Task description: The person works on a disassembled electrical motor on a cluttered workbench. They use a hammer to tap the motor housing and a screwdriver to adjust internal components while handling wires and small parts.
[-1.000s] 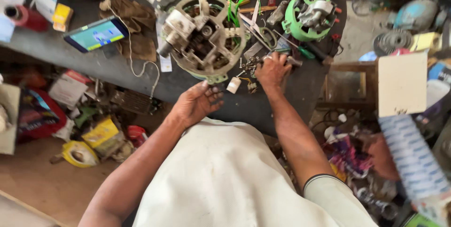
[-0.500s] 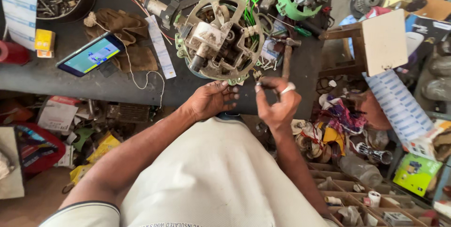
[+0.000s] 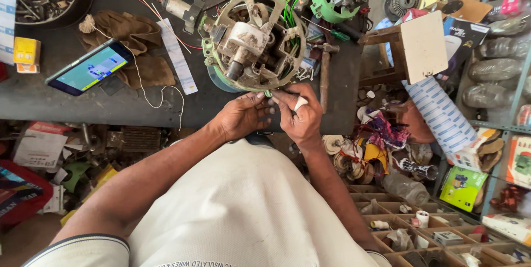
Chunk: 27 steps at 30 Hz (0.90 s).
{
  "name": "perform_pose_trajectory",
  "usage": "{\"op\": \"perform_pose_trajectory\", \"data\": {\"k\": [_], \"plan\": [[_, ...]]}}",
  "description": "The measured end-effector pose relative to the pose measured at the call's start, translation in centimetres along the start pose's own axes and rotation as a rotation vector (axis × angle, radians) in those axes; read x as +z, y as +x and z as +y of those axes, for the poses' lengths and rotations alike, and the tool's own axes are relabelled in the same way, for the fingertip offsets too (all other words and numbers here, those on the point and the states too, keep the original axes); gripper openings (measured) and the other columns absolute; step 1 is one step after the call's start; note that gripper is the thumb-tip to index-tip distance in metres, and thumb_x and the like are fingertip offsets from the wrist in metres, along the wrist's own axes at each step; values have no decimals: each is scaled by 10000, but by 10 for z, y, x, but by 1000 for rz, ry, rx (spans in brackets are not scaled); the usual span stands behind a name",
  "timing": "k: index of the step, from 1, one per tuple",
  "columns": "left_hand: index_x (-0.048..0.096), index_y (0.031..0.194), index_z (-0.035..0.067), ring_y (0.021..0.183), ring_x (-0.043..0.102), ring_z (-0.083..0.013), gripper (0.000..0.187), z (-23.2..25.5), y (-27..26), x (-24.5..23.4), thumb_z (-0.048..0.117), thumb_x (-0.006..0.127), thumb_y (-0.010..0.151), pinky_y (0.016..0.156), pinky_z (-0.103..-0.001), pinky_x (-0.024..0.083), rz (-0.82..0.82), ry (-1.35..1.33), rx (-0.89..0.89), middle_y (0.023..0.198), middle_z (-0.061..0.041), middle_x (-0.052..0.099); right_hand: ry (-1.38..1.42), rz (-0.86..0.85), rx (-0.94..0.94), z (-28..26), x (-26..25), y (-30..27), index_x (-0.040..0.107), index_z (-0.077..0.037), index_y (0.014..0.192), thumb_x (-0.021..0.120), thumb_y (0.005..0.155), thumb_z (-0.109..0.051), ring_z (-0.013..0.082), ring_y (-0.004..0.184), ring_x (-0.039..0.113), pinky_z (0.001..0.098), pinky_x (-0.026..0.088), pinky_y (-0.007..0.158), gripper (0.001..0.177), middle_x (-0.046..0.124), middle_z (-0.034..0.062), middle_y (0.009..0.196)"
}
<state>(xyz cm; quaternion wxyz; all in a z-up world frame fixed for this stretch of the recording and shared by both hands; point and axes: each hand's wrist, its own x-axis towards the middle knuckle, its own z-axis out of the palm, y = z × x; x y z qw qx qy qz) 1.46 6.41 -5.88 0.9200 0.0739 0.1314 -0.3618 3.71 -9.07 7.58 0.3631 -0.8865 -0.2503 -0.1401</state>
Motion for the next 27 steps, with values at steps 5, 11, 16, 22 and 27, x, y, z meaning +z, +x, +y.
{"op": "perform_pose_trajectory", "data": {"k": [5, 11, 16, 22, 27], "plan": [[650, 1144, 157, 1073, 627, -164, 171, -2, 3, -1, 266, 650, 1013, 941, -428, 470, -16, 22, 28, 1122, 21, 688, -50, -1, 51, -1, -2, 2, 775, -48, 976, 841, 845, -26, 253, 844, 691, 357, 557, 714, 148, 660, 106, 965], [658, 1128, 152, 1063, 623, -172, 200, -3, 1, 2, 305, 644, 1001, 930, -424, 471, 37, 5, 4, 1076, -5, 685, -32, -86, 21, 1, -8, 14, 757, -36, 933, 834, 836, -41, 267, 805, 686, 362, 548, 682, 124, 651, 129, 931], [643, 1129, 160, 1082, 604, -179, 214, -6, 3, 5, 333, 647, 1002, 941, -427, 456, 28, -19, 2, 1092, -12, 670, 4, -148, 64, -2, -14, 19, 735, -16, 922, 807, 827, -43, 277, 811, 695, 372, 555, 696, 122, 657, 138, 943], [641, 1153, 172, 1133, 599, -165, 215, -10, 2, 9, 322, 638, 999, 977, -421, 446, -10, 4, 103, 1141, 20, 672, -15, -59, 108, -8, -6, 11, 728, -1, 946, 803, 819, -47, 302, 856, 685, 393, 555, 755, 154, 643, 151, 961], [630, 1129, 183, 1132, 609, -171, 197, -13, 1, 10, 321, 635, 989, 1002, -475, 474, 37, -29, 99, 1118, 31, 676, 58, -1, 155, -11, 1, 8, 686, 5, 920, 797, 840, -49, 291, 862, 677, 382, 538, 762, 147, 639, 136, 947]]}}
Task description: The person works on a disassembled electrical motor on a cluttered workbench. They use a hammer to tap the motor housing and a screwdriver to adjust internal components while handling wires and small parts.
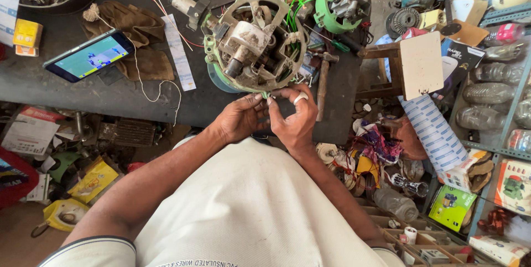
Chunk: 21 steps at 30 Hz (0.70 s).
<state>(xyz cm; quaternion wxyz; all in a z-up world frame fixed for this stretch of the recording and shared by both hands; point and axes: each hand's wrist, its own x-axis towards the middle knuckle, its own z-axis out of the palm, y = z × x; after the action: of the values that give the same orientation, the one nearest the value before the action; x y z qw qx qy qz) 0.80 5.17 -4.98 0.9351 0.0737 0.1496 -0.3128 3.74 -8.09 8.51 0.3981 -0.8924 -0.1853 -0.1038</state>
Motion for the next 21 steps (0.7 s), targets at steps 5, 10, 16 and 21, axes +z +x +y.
{"op": "perform_pose_trajectory", "data": {"k": [5, 10, 16, 21], "plan": [[649, 1180, 161, 1146, 600, -170, 227, -1, 0, -3, 317, 637, 1015, 1029, -467, 448, -55, 39, 38, 1145, 25, 678, -10, 14, 90, -7, 1, -1, 676, 14, 892, 792, 831, -47, 282, 793, 678, 390, 527, 713, 144, 646, 130, 888], [645, 1170, 164, 1145, 604, -172, 239, 2, -1, -3, 342, 627, 1012, 1025, -463, 451, -43, 28, 10, 1150, 28, 680, -40, 32, 125, -11, 2, 2, 686, 9, 870, 794, 818, -53, 283, 777, 680, 389, 532, 709, 135, 658, 129, 867], [645, 1183, 167, 1123, 604, -170, 250, 5, 0, -1, 352, 625, 1016, 996, -458, 449, -21, 53, -23, 1135, 25, 677, -32, 36, 191, -11, 2, 0, 716, -1, 865, 823, 800, -73, 260, 759, 657, 364, 507, 680, 144, 655, 114, 843], [643, 1191, 178, 1097, 604, -162, 259, 4, 0, -8, 356, 627, 1003, 975, -434, 449, -8, 21, -68, 1128, 18, 682, -5, 68, 199, -10, 4, -3, 749, -20, 880, 820, 802, -63, 226, 779, 671, 340, 522, 693, 114, 653, 99, 853]]}}
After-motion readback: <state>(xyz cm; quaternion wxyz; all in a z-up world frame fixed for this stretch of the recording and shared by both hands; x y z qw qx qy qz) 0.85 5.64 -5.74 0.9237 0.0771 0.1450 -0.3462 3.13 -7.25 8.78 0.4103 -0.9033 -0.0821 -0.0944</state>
